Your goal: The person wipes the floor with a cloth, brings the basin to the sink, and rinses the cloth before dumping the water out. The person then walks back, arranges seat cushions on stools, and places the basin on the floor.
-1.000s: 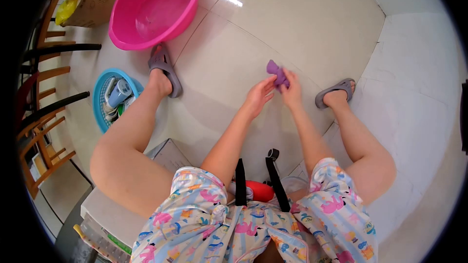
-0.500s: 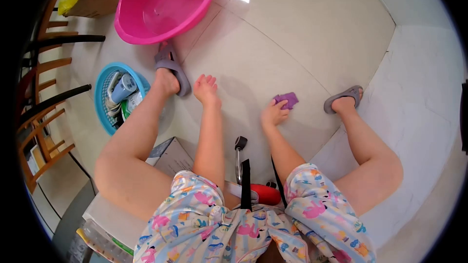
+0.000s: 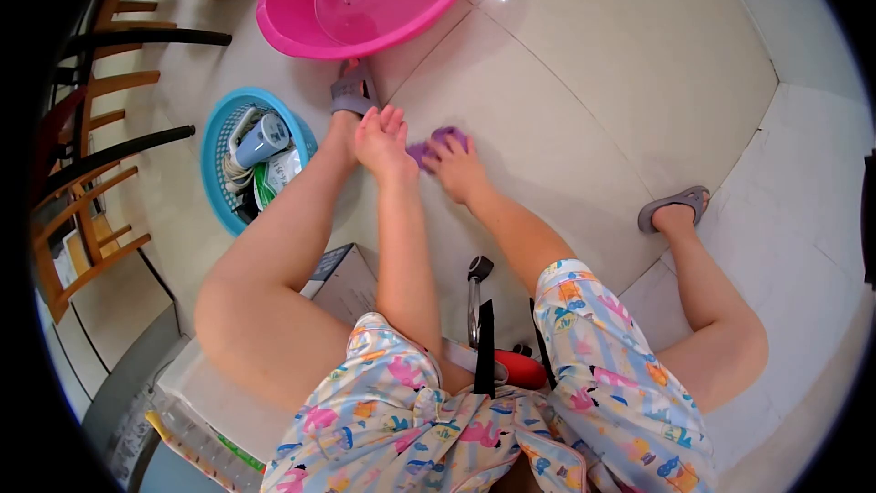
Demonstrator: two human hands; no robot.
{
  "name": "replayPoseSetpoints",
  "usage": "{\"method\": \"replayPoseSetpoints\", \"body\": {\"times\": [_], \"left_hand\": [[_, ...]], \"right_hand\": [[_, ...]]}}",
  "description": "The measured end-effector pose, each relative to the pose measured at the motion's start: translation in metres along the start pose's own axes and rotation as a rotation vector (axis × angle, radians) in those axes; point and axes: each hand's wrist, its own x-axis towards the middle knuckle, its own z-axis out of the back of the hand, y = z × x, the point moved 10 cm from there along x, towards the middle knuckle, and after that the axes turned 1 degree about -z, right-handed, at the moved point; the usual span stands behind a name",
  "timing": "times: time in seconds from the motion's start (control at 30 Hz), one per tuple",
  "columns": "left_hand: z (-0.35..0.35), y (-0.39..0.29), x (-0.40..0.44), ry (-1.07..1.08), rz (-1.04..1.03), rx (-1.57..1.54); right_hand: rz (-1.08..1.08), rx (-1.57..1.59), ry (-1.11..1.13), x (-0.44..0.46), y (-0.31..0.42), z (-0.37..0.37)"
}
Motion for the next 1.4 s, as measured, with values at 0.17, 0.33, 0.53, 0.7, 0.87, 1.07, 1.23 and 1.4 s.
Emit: {"method": "replayPoseSetpoints", "body": {"times": [0.17, 0.33, 0.53, 0.7, 0.87, 1.07, 1.23, 1.4], "left_hand": [[0.002, 0.003, -0.001, 0.0, 0.005, 0.013], [0.0, 0.016, -0.008, -0.003, 0.033, 0.0], [-0.012, 0.029, -0.016, 0.033, 0.052, 0.002], [-0.018, 0.042, -0.024, 0.037, 0.084, -0.016], [-0.025, 0.054, -0.037, 0.042, 0.121, 0.005], [-0.025, 0.066, -0.04, 0.049, 0.132, 0.053], [-0.025, 0.074, -0.044, 0.06, 0.123, 0.098], [-0.028, 0.076, -0.049, 0.066, 0.146, 0.133]], "right_hand": [[0.435, -0.117, 0.122, -0.055, 0.0, -0.032], [0.107, -0.124, -0.063, -0.122, -0.127, 0.026], [-0.604, 0.137, -0.293, -0.224, -0.233, 0.021], [-1.0, 0.247, -0.124, -0.254, -0.219, -0.03], [-1.308, 0.316, 0.02, -0.233, -0.183, -0.056], [-1.072, 0.314, -0.202, -0.143, -0.13, -0.031], [-0.855, 0.328, -0.422, -0.072, -0.119, 0.02], [-0.841, 0.51, -0.564, -0.016, -0.171, 0.056]]}}
